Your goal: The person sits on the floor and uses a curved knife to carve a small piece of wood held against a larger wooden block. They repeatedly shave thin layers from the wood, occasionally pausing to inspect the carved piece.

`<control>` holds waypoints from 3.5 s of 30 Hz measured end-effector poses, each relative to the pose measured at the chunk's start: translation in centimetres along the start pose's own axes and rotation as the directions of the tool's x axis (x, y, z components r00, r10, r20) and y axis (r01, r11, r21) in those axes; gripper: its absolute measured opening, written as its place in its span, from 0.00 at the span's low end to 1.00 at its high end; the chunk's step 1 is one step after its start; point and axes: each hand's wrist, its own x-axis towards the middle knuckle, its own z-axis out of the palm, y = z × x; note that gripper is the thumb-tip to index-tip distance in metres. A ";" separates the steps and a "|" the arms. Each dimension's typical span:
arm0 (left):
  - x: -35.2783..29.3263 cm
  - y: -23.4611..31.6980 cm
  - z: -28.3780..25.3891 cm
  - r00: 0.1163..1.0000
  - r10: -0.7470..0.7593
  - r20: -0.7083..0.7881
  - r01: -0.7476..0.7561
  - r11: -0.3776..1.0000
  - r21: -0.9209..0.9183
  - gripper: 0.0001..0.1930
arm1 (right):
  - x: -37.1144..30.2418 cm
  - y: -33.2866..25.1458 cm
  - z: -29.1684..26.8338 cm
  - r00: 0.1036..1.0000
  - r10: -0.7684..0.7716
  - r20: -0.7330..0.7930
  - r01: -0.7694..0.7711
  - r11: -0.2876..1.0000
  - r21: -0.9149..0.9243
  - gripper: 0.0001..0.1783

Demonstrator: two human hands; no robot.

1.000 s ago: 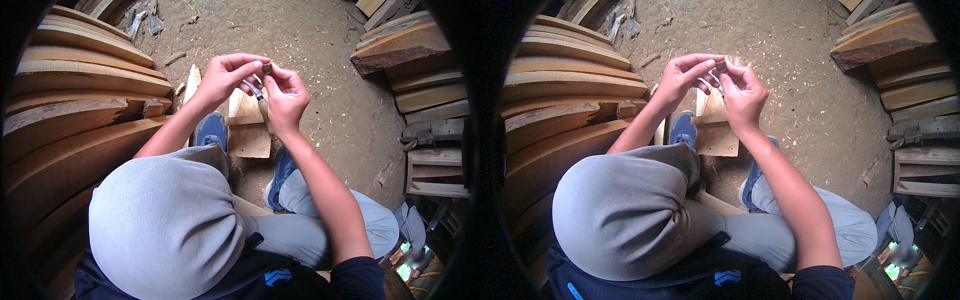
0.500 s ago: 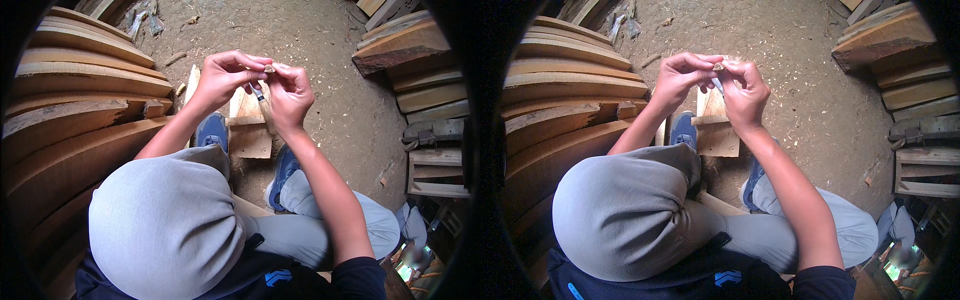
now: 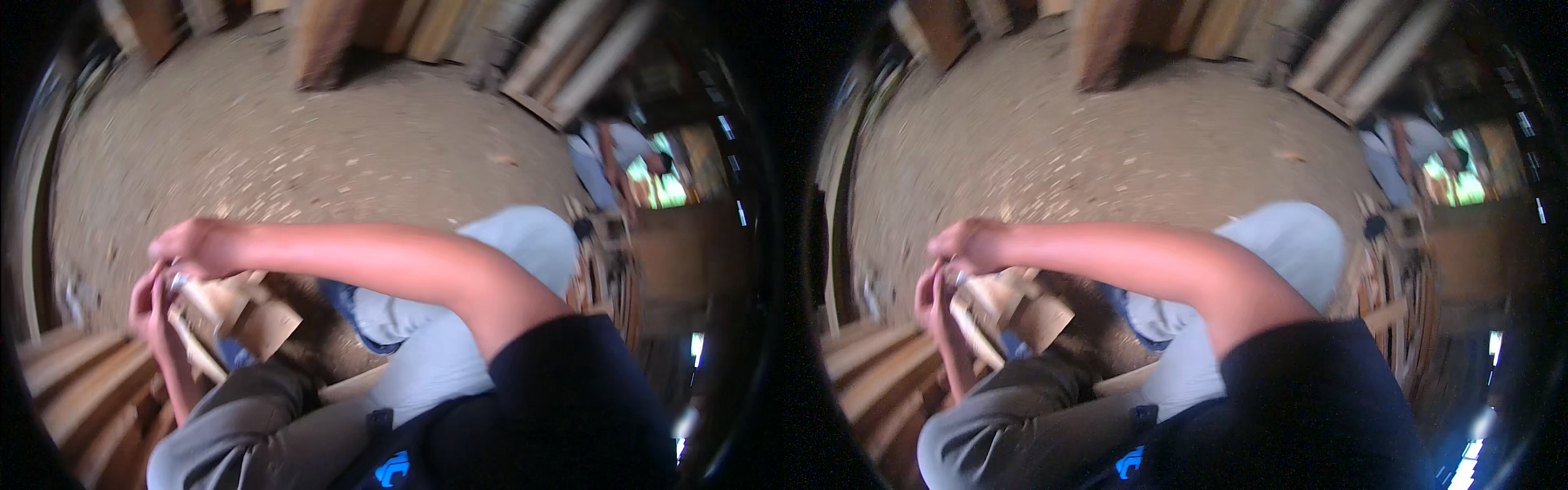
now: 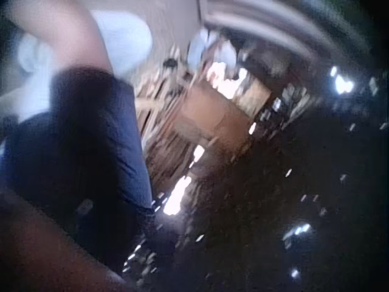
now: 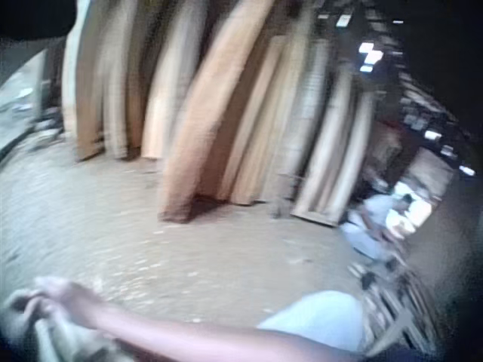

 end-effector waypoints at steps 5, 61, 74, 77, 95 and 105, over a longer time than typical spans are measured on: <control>1.4 -1.6 -1.0 0.997 0.077 0.009 -0.077 0.987 0.142 0.04 | -0.8 2.1 -11.8 0.840 0.003 0.543 0.156 0.957 -0.245 0.08; -5.8 11.5 17.6 -0.003 -0.561 0.828 -0.811 0.486 0.326 0.14 | -65.5 -33.5 -48.7 -0.649 -0.200 -0.734 -0.436 0.889 0.143 0.15; -6.2 12.8 18.4 -0.054 -0.576 0.816 -0.790 0.524 0.318 0.17 | -64.3 -35.0 -50.6 -0.383 -0.610 -0.694 -0.837 0.546 -0.018 0.17; -6.2 12.6 18.3 -0.080 -0.519 0.851 -0.816 0.525 0.243 0.16 | -66.2 -34.7 -50.7 -0.376 -0.593 -0.712 -0.837 0.547 -0.014 0.17; -6.1 10.4 18.1 0.002 -0.553 0.833 -0.817 0.479 0.320 0.14 | -72.7 -22.0 -31.6 -0.693 0.287 -0.661 0.037 0.930 0.365 0.17; -6.1 10.3 18.1 0.005 -0.590 0.808 -0.813 0.468 0.347 0.14 | -76.1 -25.2 -35.0 -0.726 0.198 -0.658 -0.208 0.850 0.484 0.22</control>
